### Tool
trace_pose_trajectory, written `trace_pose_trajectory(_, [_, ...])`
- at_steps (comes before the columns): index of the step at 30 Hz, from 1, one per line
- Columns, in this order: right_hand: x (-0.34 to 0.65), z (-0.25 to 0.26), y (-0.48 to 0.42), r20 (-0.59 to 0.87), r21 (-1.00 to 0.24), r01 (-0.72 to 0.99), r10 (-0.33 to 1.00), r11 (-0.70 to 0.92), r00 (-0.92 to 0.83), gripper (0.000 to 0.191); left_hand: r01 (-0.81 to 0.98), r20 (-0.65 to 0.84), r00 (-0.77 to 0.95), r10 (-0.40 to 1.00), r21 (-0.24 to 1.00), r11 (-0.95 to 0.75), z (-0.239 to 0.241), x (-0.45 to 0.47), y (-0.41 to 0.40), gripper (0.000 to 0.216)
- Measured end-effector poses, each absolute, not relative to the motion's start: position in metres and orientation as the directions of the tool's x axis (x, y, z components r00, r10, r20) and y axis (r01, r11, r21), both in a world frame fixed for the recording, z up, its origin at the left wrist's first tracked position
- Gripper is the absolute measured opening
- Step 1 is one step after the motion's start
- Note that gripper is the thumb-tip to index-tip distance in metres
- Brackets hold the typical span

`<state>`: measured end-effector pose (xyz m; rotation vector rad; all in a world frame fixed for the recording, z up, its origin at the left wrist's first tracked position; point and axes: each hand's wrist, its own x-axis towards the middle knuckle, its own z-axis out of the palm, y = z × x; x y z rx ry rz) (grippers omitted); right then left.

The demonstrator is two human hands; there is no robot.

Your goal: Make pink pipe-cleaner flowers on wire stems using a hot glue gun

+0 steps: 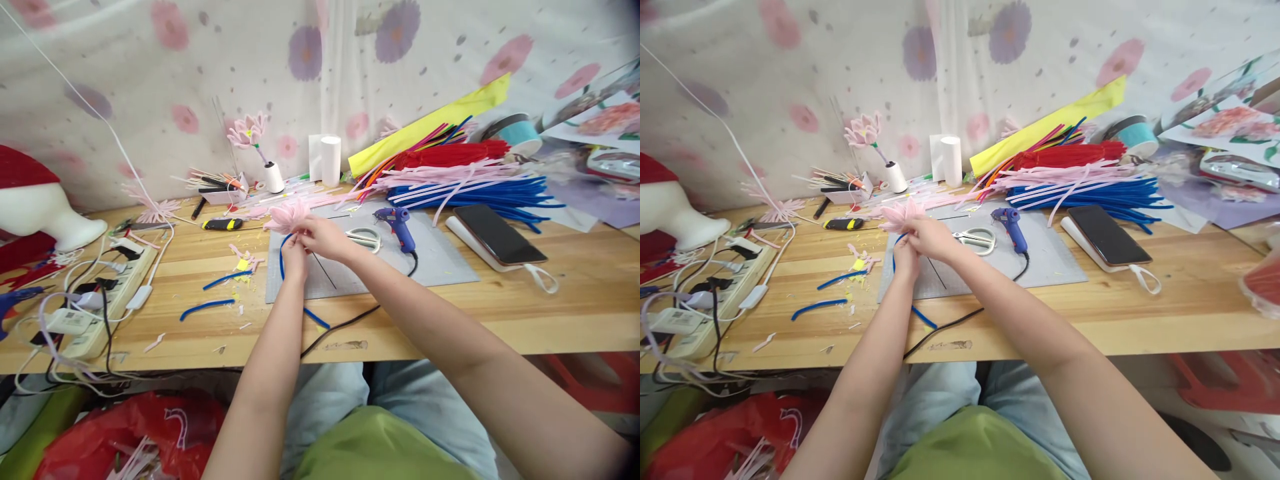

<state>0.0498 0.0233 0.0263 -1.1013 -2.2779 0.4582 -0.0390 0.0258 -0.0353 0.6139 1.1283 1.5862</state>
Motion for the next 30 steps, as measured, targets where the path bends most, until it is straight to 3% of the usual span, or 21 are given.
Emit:
trace_pose_trajectory(5, [0.109,-0.001,0.028,0.284,-0.691,0.582,0.902,0.428,-0.326,0.023,-0.445,-0.128,-0.28,0.951,0.895,-0.01,-0.031,-0.035,0.018,0.008])
trace_pose_trajectory(10, [0.145,-0.013,0.02,0.15,-0.768,0.562,0.94,0.307,-0.308,0.024,-0.379,-0.089,-0.252,0.964,0.925,-0.014,-0.034,-0.03,0.018,0.01])
trace_pose_trajectory(14, [0.181,0.002,0.01,-0.121,-0.824,0.546,0.895,0.151,-0.43,0.03,-0.356,-0.083,-0.245,0.966,0.934,-0.01,-0.036,-0.03,0.017,0.007])
trace_pose_trajectory(16, [0.207,0.01,0.006,-0.297,-0.784,0.619,0.847,0.046,-0.44,0.035,-0.35,-0.077,-0.243,0.967,0.937,-0.014,-0.036,-0.031,0.017,0.004])
trace_pose_trajectory(18, [0.233,0.015,0.005,-0.37,-0.699,0.715,0.861,-0.01,-0.349,0.043,-0.344,-0.069,-0.24,0.968,0.939,-0.019,-0.036,-0.03,0.018,0.003])
trace_pose_trajectory(22, [0.254,0.011,0.011,-0.287,-0.489,0.872,0.947,-0.017,-0.143,0.05,-0.304,-0.045,-0.233,0.971,0.952,-0.029,-0.038,-0.029,0.019,0.004])
trace_pose_trajectory(25, [0.243,0.0,0.019,-0.129,-0.37,0.926,0.991,-0.078,0.032,0.049,-0.205,0.014,-0.211,0.977,0.977,-0.059,-0.04,-0.028,0.018,0.002])
trace_pose_trajectory(28, [0.228,-0.015,0.029,0.054,-0.401,0.907,0.985,-0.13,0.165,0.052,-0.146,0.038,-0.184,0.982,0.987,-0.066,-0.043,-0.028,0.017,0.004])
trace_pose_trajectory(30, [0.222,-0.025,0.035,0.098,-0.446,0.885,0.975,-0.135,0.198,0.053,-0.159,0.014,-0.18,0.984,0.986,-0.043,-0.043,-0.027,0.017,0.003])
